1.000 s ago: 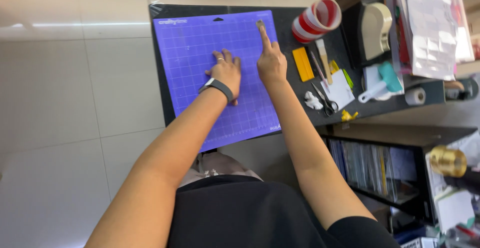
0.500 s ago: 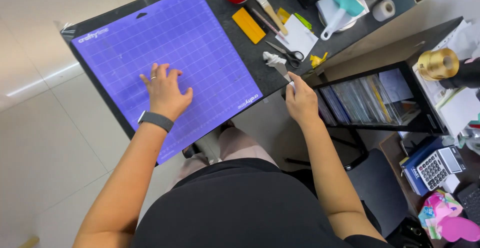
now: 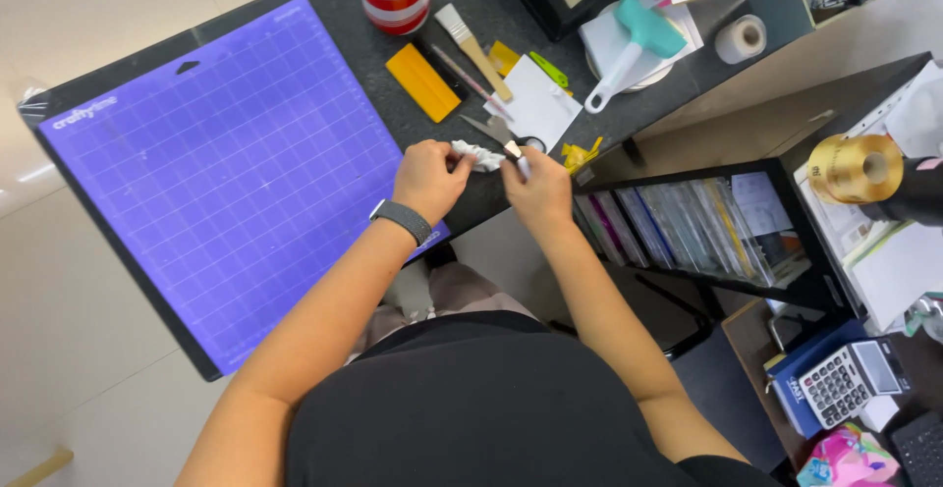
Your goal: Cleaning a purple cutting mat using a cloth and a scraper tool
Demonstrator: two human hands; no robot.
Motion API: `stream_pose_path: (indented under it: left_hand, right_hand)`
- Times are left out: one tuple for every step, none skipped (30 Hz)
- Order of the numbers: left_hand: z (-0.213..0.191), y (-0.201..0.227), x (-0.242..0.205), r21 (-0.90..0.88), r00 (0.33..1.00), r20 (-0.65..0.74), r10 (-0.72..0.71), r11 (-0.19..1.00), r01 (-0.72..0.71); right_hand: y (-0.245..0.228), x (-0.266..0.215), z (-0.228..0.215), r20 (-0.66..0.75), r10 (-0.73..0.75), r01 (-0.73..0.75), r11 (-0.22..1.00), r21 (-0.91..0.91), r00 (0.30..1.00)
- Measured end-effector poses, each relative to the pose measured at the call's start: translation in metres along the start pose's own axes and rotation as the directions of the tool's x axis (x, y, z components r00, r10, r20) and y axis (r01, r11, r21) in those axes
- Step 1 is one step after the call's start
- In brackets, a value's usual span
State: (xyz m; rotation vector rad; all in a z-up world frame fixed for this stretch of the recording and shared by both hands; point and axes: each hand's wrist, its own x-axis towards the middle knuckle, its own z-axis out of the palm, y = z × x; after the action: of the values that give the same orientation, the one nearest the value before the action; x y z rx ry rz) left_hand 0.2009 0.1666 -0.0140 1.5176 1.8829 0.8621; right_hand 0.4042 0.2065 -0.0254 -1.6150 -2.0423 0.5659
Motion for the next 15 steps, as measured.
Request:
stream_pose_path:
  left_hand:
    - [0.006, -0.001, 0.006, 0.002, 1.0, 0.0, -0.007, 1.0, 0.007]
    - [0.011, -0.003, 0.01, 0.013, 0.999, -0.021, -0.043, 0.999, 0.043]
    - [0.017, -0.005, 0.014, 0.021, 0.996, -0.043, -0.082, 0.996, 0.083]
    - [0.022, -0.007, 0.016, 0.022, 0.995, -0.046, -0.092, 0.995, 0.093]
    - [0.027, -0.009, 0.019, -0.001, 0.993, -0.076, -0.091, 0.996, 0.092]
    - [0.031, -0.011, 0.02, -0.023, 0.99, -0.106, -0.091, 0.996, 0.089]
    - [0.032, -0.008, 0.019, -0.021, 0.988, -0.116, -0.1, 0.995, 0.098]
    - [0.032, -0.005, 0.018, -0.066, 0.987, -0.125, -0.104, 0.993, 0.097]
    - [0.033, -0.001, 0.018, -0.113, 0.985, -0.134, -0.105, 0.99, 0.09]
    - [0.03, 0.004, 0.015, -0.111, 0.984, -0.143, -0.109, 0.989, 0.093]
    - [0.026, 0.009, 0.013, -0.215, 0.979, -0.138, -0.149, 0.97, 0.117]
    - [0.021, 0.015, 0.011, -0.316, 0.974, -0.128, -0.186, 0.939, 0.138]
    - [0.023, 0.012, 0.011, -0.313, 0.973, -0.135, -0.186, 0.94, 0.137]
    - [0.025, 0.009, 0.011, -0.428, 0.963, -0.112, -0.245, 0.887, 0.176]
    - [0.027, 0.005, 0.009, -0.534, 0.95, -0.08, -0.302, 0.818, 0.214]
  right_hand:
    - [-0.001, 0.005, 0.002, 0.007, 0.0, 0.0, 1.0, 0.003, 1.0]
    - [-0.003, 0.009, 0.004, 0.038, 0.016, -0.015, 1.0, -0.012, 0.999]
    - [-0.005, 0.012, 0.007, 0.072, 0.029, -0.027, 0.999, -0.029, 0.997]
    - [0.0, 0.012, 0.012, 0.083, 0.027, -0.024, 0.999, -0.027, 0.996]
    - [0.004, 0.013, 0.018, 0.093, 0.009, -0.005, 0.999, -0.04, 0.996]
    - [0.007, 0.012, 0.024, 0.103, -0.008, 0.014, 0.999, -0.053, 0.995]
    - [0.013, 0.011, 0.027, 0.111, -0.019, 0.024, 0.999, -0.047, 0.994]
    - [0.019, 0.01, 0.03, 0.111, -0.043, 0.046, 0.999, -0.028, 0.993]
    - [0.024, 0.009, 0.032, 0.107, -0.066, 0.067, 0.998, -0.009, 0.992]
    - [0.02, 0.007, 0.024, 0.11, -0.076, 0.077, 0.997, -0.005, 0.991]
    - [0.015, 0.007, 0.016, 0.121, -0.061, 0.051, 0.995, 0.082, 0.991]
    - [0.01, 0.006, 0.007, 0.134, -0.047, 0.024, 0.985, 0.169, 0.99]
    - [0.005, 0.008, -0.001, 0.133, -0.053, 0.029, 0.984, 0.173, 0.99]
    - [0.0, 0.009, -0.01, 0.162, -0.022, -0.019, 0.969, 0.247, 0.987]
    - [-0.005, 0.008, -0.018, 0.195, 0.009, -0.072, 0.946, 0.317, 0.981]
